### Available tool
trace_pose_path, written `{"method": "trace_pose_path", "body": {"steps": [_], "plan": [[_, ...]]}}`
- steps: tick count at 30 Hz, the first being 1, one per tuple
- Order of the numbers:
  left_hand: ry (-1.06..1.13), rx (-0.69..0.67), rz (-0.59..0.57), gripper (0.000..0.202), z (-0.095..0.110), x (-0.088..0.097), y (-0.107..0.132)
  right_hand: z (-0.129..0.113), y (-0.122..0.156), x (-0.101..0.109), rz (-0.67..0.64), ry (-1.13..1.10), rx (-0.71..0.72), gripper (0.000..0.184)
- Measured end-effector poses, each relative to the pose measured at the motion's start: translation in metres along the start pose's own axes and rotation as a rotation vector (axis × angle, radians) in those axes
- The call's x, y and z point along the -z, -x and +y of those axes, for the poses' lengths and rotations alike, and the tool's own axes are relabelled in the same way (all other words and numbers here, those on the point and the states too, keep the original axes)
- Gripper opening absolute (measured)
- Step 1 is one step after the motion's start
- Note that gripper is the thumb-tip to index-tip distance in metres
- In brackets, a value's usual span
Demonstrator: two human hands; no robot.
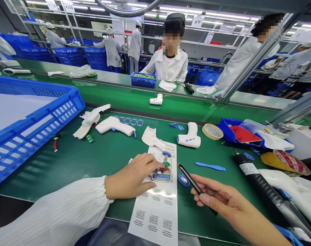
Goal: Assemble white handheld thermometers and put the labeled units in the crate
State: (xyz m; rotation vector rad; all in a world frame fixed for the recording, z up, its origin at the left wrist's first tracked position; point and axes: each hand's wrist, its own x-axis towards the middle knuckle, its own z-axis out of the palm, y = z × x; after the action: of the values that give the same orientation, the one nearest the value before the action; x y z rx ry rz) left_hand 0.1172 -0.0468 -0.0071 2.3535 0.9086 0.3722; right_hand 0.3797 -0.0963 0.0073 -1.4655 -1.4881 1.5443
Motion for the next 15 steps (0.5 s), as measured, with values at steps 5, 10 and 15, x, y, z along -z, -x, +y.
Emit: {"method": "trace_pose_path", "body": {"steps": [5,10,15], "plan": [[0.028,-0.002,-0.032,0.047,-0.006,0.002,0.001,0.003,0.000,0.000,0.041,0.142,0.006,0.027],[0.037,-0.028,-0.002,0.047,-0.010,-0.002,0.000,-0.001,-0.003,-0.001,0.017,0.450,0.131,0.017],[0.069,-0.039,0.017,0.041,-0.012,-0.004,0.001,-0.007,-0.008,-0.007,-0.047,0.578,0.209,0.028]]}}
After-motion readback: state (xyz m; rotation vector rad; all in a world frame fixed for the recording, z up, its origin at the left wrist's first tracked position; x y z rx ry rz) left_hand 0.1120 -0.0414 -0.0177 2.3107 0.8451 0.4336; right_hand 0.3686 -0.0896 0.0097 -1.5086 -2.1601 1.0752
